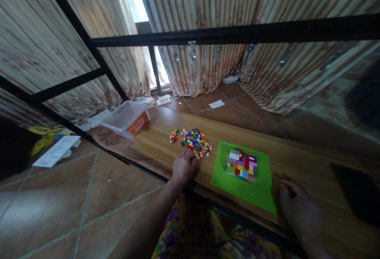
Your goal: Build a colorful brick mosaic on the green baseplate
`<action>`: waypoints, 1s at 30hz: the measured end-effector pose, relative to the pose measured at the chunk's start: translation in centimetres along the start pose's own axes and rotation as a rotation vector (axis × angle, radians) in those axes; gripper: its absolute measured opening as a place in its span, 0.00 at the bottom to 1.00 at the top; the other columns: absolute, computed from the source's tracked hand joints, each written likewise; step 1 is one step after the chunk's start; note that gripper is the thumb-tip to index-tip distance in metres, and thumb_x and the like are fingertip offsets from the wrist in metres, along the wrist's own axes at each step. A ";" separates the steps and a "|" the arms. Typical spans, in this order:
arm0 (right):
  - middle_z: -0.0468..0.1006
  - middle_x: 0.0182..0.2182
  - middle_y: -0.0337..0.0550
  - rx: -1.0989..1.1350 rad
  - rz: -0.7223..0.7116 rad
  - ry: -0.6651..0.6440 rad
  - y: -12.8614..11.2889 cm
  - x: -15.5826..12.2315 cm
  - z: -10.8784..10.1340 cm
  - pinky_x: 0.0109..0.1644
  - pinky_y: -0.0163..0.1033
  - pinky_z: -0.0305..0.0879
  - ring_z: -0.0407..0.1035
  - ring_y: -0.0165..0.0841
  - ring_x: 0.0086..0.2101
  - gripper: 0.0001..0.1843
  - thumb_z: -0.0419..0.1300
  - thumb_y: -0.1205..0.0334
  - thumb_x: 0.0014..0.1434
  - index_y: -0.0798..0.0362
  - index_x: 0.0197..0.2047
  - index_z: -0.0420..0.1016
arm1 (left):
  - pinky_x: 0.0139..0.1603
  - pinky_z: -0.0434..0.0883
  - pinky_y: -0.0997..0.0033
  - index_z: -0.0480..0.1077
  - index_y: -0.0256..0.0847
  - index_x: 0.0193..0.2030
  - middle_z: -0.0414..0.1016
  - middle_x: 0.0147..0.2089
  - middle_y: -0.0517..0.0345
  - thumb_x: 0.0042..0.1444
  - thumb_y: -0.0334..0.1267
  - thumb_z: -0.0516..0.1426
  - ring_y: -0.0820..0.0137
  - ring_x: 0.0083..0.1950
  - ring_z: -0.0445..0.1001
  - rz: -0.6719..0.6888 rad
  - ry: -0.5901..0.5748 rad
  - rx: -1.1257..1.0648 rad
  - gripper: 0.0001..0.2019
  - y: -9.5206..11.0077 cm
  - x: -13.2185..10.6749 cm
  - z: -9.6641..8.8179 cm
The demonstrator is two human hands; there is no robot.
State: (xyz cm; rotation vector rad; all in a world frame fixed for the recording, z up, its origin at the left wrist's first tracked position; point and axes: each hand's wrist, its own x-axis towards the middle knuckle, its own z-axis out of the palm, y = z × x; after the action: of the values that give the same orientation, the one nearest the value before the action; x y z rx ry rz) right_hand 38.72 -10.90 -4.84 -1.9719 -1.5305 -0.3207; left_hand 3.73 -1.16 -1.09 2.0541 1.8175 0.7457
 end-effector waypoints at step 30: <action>0.77 0.37 0.51 -0.075 0.009 -0.034 -0.3 0.1 -0.3 0.32 0.42 0.65 0.72 0.41 0.33 0.20 0.49 0.50 0.61 0.53 0.38 0.77 | 0.63 0.63 0.62 0.70 0.39 0.52 0.73 0.54 0.48 0.65 0.45 0.47 0.64 0.58 0.69 0.160 0.068 -0.061 0.17 -4.9 9.7 -0.5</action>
State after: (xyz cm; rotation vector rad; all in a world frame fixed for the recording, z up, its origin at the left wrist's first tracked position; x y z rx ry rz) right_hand 38.53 -11.00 -4.48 -2.0516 -1.5507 -0.3464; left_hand 0.02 9.09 -1.57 2.1778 1.6577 0.9120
